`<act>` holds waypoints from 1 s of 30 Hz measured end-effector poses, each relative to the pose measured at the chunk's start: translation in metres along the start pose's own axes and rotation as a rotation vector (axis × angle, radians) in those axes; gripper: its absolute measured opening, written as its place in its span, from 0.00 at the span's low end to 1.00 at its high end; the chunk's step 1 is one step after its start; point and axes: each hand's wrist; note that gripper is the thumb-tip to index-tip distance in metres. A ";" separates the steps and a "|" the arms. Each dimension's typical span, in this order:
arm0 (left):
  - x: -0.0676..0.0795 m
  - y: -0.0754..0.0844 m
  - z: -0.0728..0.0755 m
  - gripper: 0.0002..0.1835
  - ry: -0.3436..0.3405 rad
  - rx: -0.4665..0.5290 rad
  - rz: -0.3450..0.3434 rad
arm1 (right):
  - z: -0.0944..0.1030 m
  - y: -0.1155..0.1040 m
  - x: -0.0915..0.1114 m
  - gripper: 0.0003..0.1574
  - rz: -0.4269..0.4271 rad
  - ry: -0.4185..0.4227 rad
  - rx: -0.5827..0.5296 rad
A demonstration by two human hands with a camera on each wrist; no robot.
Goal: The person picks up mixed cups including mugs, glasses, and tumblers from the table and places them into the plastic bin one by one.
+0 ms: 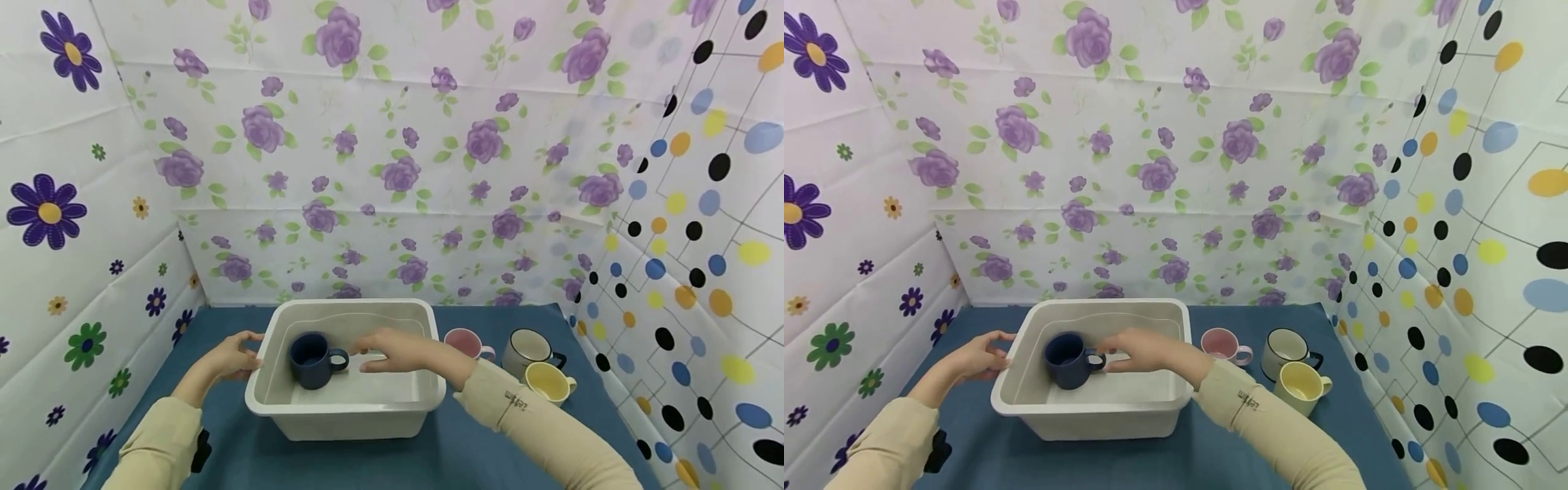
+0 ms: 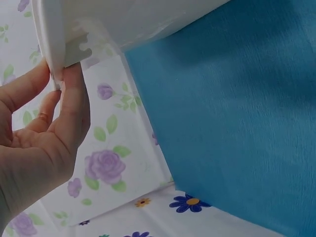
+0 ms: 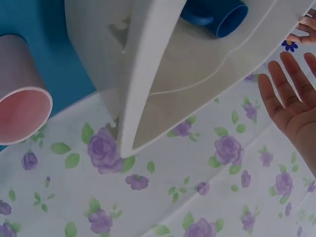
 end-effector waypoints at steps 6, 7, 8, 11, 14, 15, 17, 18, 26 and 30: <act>-0.002 -0.004 0.000 0.33 0.002 0.002 0.003 | 0.000 0.006 0.030 0.22 0.031 0.049 -0.080; -0.003 -0.003 0.000 0.33 0.004 0.009 0.003 | 0.000 0.008 0.035 0.22 0.028 0.060 -0.096; -0.003 -0.003 -0.001 0.33 0.007 0.009 0.003 | 0.000 0.010 0.041 0.23 0.023 0.068 -0.110; -0.003 -0.002 0.000 0.34 0.010 0.021 0.012 | 0.001 0.014 0.057 0.25 -0.006 0.082 -0.157; -0.002 -0.003 0.000 0.34 0.007 0.016 0.011 | 0.003 0.017 0.070 0.29 -0.028 0.092 -0.186; -0.002 -0.003 0.000 0.34 0.008 0.020 0.011 | 0.004 0.018 0.074 0.30 -0.033 0.097 -0.186; -0.001 -0.005 0.000 0.35 0.008 0.025 0.005 | 0.006 0.019 0.082 0.30 -0.041 0.110 -0.173; -0.001 -0.005 0.000 0.35 0.008 0.024 -0.002 | 0.006 0.020 0.085 0.30 -0.042 0.120 -0.161; -0.002 -0.009 0.000 0.36 0.010 0.048 -0.029 | 0.006 0.025 0.104 0.27 -0.036 0.212 -0.114; -0.002 -0.009 0.000 0.36 0.007 0.048 -0.025 | 0.005 0.028 0.115 0.26 -0.048 0.231 -0.138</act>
Point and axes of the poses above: each hand's wrist, its own x-axis away from the middle knuckle, its own z-axis out of the back of the hand, y = z × x, and after that the axes turned 8 degrees about z, right-handed
